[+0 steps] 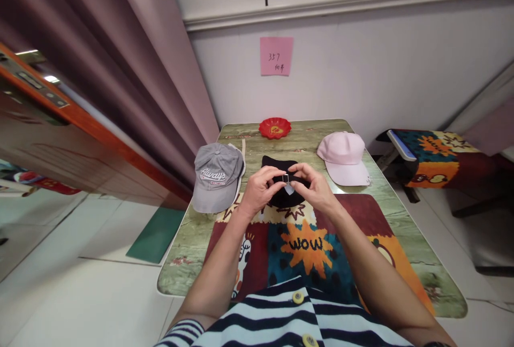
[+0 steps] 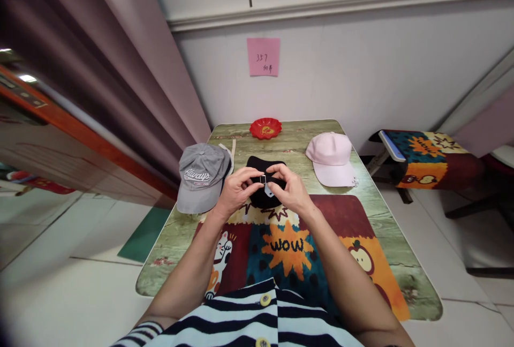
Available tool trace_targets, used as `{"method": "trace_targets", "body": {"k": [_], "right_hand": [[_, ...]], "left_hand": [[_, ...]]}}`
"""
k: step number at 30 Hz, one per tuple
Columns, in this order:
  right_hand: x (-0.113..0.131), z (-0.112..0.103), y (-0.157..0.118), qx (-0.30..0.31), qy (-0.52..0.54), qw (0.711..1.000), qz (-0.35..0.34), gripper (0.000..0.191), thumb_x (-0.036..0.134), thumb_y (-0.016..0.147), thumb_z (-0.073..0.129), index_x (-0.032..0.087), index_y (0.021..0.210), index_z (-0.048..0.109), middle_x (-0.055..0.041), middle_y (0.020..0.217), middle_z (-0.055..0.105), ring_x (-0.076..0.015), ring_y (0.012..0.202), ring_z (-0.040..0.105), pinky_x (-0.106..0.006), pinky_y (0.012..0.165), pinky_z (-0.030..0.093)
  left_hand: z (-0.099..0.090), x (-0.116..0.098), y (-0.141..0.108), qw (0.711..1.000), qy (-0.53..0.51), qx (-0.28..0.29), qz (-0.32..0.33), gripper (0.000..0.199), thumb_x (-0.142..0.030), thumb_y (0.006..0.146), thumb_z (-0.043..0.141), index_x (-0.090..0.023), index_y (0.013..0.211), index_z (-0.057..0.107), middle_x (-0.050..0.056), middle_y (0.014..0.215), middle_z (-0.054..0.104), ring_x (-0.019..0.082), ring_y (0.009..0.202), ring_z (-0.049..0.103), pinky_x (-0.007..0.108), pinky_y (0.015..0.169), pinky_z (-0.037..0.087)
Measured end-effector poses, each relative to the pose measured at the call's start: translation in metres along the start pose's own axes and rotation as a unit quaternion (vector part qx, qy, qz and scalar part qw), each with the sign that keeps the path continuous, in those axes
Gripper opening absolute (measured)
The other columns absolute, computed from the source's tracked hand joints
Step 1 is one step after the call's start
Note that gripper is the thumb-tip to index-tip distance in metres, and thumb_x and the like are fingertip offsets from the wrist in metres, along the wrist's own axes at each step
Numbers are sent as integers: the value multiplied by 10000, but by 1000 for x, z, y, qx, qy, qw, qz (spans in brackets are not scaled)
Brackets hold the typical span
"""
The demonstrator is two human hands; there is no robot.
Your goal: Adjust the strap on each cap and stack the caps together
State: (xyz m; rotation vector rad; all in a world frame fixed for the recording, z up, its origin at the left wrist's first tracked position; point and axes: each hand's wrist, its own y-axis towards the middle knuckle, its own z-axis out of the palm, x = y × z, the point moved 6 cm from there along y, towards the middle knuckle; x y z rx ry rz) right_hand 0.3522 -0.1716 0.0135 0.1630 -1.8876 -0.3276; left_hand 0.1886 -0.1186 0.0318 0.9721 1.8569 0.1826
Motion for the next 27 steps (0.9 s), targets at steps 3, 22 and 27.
{"method": "trace_targets", "body": {"k": [3,22,27], "right_hand": [[11,-2,-1,-19,-86,994,-68,312,263,880,681,246,1192,676,-23,939,751,-200,836,686,-344,818,509],[17,12,-1,-49,-269,944,-185,199,345,935,685,277,1111,749,-31,955,787,-199,887,722,-470,1119,402],[18,14,-4,-58,-319,925,-196,231,403,958,656,274,1125,750,-38,925,791,-201,860,723,-474,1153,360]], "left_hand": [[-2,4,0,999,-12,-16,-40,168,-249,843,751,-177,990,711,31,936,671,63,579,542,196,552,456],[4,11,-1,986,-111,1,-123,114,-220,792,691,-163,752,601,66,994,663,94,667,575,214,586,482],[4,8,-1,981,-120,28,-147,102,-210,808,634,-171,748,561,77,1015,668,106,675,589,238,621,513]]}}
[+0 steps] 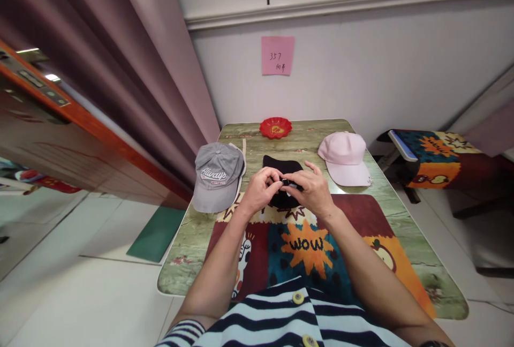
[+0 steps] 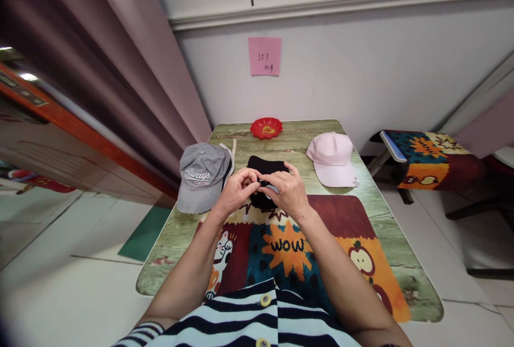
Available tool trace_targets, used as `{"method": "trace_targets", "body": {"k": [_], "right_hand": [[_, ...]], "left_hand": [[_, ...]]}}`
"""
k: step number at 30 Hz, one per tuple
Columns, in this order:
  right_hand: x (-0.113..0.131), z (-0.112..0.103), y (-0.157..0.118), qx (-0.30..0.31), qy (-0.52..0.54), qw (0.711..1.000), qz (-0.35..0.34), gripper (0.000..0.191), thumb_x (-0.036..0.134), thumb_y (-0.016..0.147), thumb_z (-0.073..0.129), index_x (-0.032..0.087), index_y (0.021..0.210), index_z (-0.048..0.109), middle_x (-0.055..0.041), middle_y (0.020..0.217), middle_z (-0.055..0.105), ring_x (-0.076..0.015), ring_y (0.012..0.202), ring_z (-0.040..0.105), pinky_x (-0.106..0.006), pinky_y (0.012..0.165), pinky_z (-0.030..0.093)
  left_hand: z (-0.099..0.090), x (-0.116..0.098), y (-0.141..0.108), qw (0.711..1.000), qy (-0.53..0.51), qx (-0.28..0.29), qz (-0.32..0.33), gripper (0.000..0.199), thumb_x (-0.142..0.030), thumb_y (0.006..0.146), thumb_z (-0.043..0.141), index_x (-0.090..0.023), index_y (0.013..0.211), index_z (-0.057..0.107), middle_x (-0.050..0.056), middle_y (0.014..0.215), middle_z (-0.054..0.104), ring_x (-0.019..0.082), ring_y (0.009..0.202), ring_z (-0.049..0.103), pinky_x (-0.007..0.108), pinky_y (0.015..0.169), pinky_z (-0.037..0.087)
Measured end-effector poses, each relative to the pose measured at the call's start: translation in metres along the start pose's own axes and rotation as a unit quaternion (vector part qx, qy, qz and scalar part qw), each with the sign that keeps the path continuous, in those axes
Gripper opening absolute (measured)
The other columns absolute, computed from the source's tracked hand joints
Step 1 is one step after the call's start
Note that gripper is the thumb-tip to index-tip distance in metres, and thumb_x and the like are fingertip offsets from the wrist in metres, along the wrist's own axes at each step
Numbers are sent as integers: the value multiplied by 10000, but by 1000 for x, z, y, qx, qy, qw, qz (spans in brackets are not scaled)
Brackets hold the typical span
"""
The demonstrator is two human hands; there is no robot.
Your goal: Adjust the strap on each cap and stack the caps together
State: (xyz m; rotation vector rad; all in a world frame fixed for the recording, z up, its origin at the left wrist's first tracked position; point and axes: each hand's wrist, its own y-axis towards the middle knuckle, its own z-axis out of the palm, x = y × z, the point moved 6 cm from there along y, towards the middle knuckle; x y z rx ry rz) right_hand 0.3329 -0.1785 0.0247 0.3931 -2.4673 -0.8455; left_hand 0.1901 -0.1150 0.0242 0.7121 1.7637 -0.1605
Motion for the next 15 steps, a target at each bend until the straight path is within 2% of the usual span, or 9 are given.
{"method": "trace_targets", "body": {"k": [7,11,15], "right_hand": [[4,-2,-2,-10,-12,1000,1,222,411,983,617,277,1115,735,-42,1027,802,-214,914,736,-488,1194,295],[4,-3,1,-16,-3,1000,-6,225,392,972,640,262,1138,719,-42,1053,796,-208,941,734,-462,1164,342],[4,-1,2,-1,2,1000,-14,208,408,967,647,276,1106,728,-28,1005,798,-198,909,731,-456,1154,359]], "left_hand": [[-1,1,2,1000,18,4,-2,100,-202,805,610,-173,737,544,77,1021,674,112,683,594,256,654,519],[-2,5,4,999,38,-6,-9,83,-217,796,632,-172,761,572,54,949,676,108,664,565,234,617,481],[-1,4,4,999,48,8,-9,70,-198,789,620,-178,760,560,36,916,671,105,663,553,221,602,456]]}}
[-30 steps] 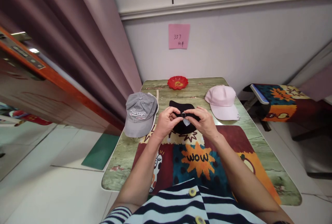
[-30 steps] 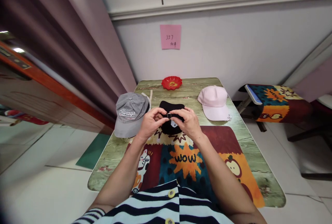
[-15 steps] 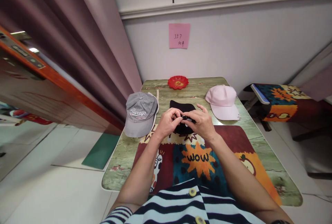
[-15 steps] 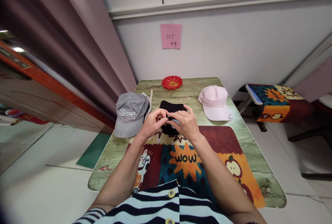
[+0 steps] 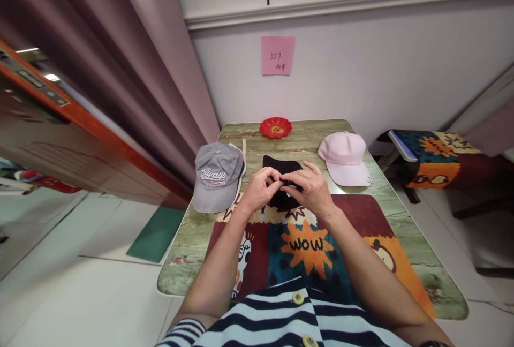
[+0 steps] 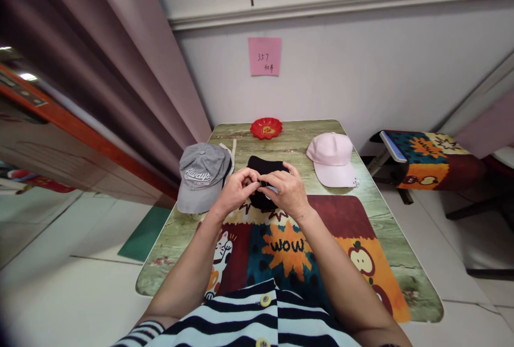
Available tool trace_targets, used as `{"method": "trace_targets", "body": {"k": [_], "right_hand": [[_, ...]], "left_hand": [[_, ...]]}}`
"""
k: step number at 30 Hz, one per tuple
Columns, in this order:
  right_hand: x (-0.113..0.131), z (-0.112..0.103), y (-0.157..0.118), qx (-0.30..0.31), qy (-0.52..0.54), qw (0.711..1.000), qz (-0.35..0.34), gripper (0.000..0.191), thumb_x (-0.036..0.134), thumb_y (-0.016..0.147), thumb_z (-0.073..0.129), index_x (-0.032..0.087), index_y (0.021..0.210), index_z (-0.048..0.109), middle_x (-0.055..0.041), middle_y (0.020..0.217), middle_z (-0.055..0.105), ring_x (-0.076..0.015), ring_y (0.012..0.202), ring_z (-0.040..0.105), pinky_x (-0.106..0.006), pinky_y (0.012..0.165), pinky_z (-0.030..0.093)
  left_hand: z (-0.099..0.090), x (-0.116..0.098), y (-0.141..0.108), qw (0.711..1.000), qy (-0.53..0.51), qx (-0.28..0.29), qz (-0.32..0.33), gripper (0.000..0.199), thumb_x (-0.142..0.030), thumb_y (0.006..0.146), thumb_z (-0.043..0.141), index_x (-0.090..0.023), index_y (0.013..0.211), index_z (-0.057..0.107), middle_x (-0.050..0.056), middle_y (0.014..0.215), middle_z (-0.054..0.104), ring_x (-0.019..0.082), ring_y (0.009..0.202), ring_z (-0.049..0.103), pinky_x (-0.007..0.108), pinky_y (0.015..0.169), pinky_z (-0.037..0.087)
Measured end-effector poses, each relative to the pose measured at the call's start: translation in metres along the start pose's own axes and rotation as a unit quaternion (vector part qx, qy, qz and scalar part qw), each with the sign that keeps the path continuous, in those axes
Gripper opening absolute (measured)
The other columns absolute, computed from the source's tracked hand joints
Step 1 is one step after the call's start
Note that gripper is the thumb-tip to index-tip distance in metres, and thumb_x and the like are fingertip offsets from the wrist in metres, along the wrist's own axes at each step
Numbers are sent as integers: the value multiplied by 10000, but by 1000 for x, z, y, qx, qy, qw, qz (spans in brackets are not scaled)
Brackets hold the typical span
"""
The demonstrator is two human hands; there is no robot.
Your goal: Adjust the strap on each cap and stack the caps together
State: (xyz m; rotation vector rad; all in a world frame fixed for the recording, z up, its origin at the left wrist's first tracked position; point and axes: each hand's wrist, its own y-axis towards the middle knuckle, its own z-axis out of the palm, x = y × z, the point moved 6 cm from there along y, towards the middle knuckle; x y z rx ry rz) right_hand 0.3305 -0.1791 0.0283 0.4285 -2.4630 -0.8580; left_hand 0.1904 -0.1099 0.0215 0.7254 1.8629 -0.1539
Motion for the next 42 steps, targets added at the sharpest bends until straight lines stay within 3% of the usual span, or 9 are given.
{"method": "trace_targets", "body": {"k": [10,13,16,20,28,35,38,42], "right_hand": [[-2,5,-4,-46,8,998,38,178,400,953,664,264,1035,744,-35,975,804,-211,867,744,-440,1115,439],[-6,6,-4,-24,16,999,32,220,407,935,688,264,1095,736,-41,1015,801,-217,894,743,-473,1142,398],[-11,4,-5,-20,21,999,27,237,423,926,699,254,1088,734,-45,1014,800,-219,894,742,-492,1152,373],[-13,2,-7,-17,20,999,22,215,426,926,700,254,1049,738,-36,965,801,-211,868,741,-485,1148,370],[-13,3,-6,-8,15,1000,21,200,389,943,682,263,1086,740,-43,1015,803,-212,890,742,-472,1139,382],[-15,1,-6,-10,40,998,45,229,390,927,697,255,1109,735,-54,1014,802,-227,906,747,-495,1135,379],[-25,-2,-6,5,85,991,105,228,396,901,717,260,1081,746,-43,956,800,-232,859,739,-496,1072,430],[-31,-6,-4,30,126,978,162,130,358,886,704,255,939,763,-44,904,786,-247,874,704,-394,842,506]], "left_hand": [[-1,1,1,999,34,-10,-7,49,-197,811,602,-184,776,570,5,806,622,105,634,534,215,571,429],[-3,1,2,1000,20,11,-14,117,-202,807,623,-184,923,618,-15,804,619,85,579,503,207,546,416],[-3,-4,2,999,18,35,-3,245,-184,808,615,-180,1047,665,20,940,660,79,593,527,211,557,440],[-1,-6,3,998,35,53,-20,184,-235,844,608,-172,982,713,41,953,677,80,541,536,229,515,435],[-1,0,6,996,-25,65,-55,181,-346,809,694,-169,848,700,6,793,636,92,536,516,220,489,406],[3,2,4,987,-94,84,-98,155,-320,829,632,-182,900,622,-51,657,525,71,466,462,191,445,343],[1,2,3,986,-95,74,-118,178,-332,832,628,-176,918,617,-64,577,491,72,431,445,176,415,309],[-2,4,3,989,-69,62,-117,203,-340,827,636,-161,921,660,-56,521,492,81,419,449,171,409,298]]}}
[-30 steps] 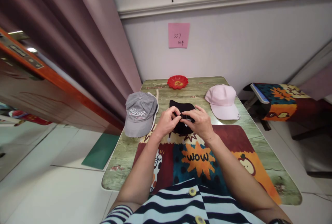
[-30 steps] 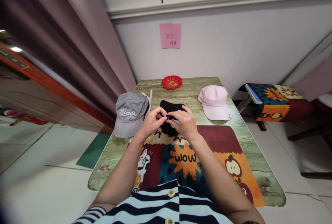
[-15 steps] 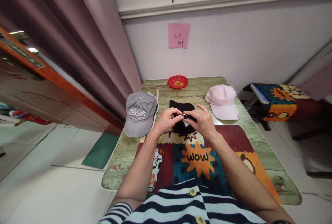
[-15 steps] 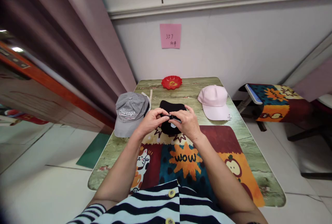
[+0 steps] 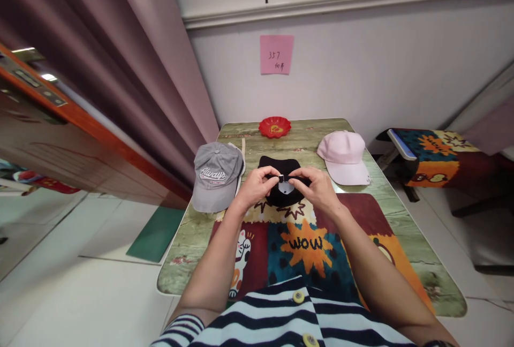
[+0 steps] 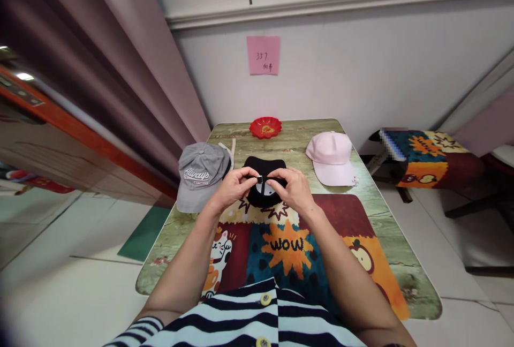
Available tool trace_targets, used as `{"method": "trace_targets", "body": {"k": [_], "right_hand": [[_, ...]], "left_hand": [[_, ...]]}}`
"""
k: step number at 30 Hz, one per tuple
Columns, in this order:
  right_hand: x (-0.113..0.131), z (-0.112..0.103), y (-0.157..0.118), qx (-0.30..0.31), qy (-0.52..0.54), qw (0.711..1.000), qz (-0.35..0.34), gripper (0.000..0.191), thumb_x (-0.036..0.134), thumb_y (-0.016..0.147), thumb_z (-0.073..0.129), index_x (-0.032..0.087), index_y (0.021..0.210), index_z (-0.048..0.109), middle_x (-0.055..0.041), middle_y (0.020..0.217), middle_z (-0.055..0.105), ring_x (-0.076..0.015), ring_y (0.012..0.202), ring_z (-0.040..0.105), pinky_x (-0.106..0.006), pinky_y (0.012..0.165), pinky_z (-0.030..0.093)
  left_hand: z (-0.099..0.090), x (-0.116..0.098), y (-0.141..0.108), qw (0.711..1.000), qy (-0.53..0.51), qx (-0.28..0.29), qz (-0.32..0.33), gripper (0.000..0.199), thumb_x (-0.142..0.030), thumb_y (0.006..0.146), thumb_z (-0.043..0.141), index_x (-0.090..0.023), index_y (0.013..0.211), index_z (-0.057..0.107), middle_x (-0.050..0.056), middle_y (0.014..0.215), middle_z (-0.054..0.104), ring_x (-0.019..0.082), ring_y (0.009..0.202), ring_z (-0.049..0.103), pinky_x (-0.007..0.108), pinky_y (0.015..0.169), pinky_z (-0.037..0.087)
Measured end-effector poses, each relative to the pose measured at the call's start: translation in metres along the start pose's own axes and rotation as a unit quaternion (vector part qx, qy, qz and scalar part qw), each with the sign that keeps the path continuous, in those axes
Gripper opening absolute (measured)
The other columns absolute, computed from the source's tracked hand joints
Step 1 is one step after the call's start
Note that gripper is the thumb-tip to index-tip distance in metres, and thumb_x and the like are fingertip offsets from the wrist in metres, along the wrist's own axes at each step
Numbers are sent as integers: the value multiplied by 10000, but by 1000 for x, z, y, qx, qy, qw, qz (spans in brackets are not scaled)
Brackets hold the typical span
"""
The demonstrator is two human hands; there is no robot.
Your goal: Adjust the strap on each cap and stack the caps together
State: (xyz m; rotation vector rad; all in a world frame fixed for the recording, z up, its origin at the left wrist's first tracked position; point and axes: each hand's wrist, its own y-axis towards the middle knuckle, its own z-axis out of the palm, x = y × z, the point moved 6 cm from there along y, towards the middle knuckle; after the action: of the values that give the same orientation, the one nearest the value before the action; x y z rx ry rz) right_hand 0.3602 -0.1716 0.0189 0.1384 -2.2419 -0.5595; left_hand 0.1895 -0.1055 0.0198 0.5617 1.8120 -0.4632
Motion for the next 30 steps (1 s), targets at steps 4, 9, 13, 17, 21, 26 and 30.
{"method": "trace_targets", "body": {"k": [4,9,13,17,21,26,30], "right_hand": [[1,0,0,7,29,999,32,134,342,888,665,234,855,737,-30,837,760,-218,794,670,-334,732,469],[-2,2,-3,8,50,996,67,168,351,880,646,210,809,706,-17,741,713,-182,694,625,-304,663,435],[-7,-5,-6,46,126,989,69,291,432,884,673,210,1067,720,-39,924,751,-216,868,678,-320,783,488],[-14,-13,-10,99,125,984,77,367,489,957,573,244,1191,715,-54,1086,759,-253,1021,676,-364,888,484],[-15,-12,-11,97,86,990,54,306,501,935,602,239,919,761,-45,966,773,-254,930,667,-390,909,459],[-11,-3,-6,93,54,994,23,339,452,952,574,223,723,672,-2,764,724,-180,699,608,-463,1046,377],[-8,-9,-3,83,41,996,17,280,436,944,596,235,783,703,-1,825,747,-193,778,657,-532,1162,274]], "left_hand": [[-1,3,0,999,25,-30,11,177,-330,813,649,-163,872,662,-50,508,494,91,415,460,181,408,288],[-3,2,0,996,68,-54,35,147,-306,817,645,-164,838,677,-61,490,446,81,416,397,201,428,227],[-10,-1,-3,993,89,-48,59,183,-315,839,635,-167,915,709,-29,628,543,86,485,423,214,465,284],[-16,0,-4,991,105,-31,72,214,-351,855,645,-167,932,725,6,799,608,89,546,453,228,510,343],[-15,0,-4,989,119,-15,87,232,-365,869,639,-167,949,730,32,890,638,111,623,509,249,585,399],[-14,-3,-4,983,144,-16,110,192,-344,873,636,-170,845,712,25,849,646,136,698,542,263,663,419],[-22,-7,-6,980,166,-22,111,200,-356,882,642,-178,864,733,23,857,652,124,661,520,258,636,407]]}}
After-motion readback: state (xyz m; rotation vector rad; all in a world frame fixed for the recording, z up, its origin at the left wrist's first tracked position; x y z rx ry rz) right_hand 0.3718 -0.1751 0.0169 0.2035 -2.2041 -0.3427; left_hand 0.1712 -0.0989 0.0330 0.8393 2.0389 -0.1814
